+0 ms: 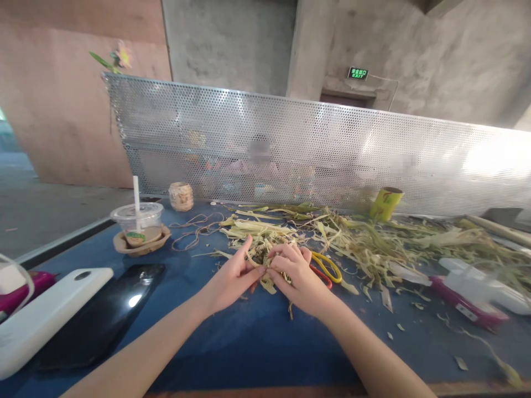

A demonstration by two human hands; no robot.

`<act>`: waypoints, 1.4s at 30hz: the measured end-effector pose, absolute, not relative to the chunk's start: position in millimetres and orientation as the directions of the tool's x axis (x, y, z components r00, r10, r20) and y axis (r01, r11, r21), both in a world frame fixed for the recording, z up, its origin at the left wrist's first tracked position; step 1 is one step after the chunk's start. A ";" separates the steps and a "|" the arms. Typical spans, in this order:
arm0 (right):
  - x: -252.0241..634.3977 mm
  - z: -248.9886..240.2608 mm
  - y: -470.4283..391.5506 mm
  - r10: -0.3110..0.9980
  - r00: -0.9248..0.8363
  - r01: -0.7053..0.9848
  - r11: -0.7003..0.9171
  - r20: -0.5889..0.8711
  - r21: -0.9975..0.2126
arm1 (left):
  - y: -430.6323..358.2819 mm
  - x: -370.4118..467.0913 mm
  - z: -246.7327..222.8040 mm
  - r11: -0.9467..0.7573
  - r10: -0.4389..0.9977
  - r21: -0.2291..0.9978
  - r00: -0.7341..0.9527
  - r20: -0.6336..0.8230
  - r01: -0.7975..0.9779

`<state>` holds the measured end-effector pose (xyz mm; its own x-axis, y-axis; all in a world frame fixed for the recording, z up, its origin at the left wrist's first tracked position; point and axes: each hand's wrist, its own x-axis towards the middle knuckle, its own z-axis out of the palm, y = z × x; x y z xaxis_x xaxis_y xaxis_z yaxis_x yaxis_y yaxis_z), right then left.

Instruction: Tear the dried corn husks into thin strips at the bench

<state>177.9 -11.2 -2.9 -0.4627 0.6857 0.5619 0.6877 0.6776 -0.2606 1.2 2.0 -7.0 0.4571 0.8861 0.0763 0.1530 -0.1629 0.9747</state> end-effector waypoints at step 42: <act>183.2 -0.3 -13.7 0.620 -0.441 0.608 0.738 0.649 -0.292 | 4.7 -2.2 -5.5 -0.145 0.841 0.989 0.521 0.142 -0.035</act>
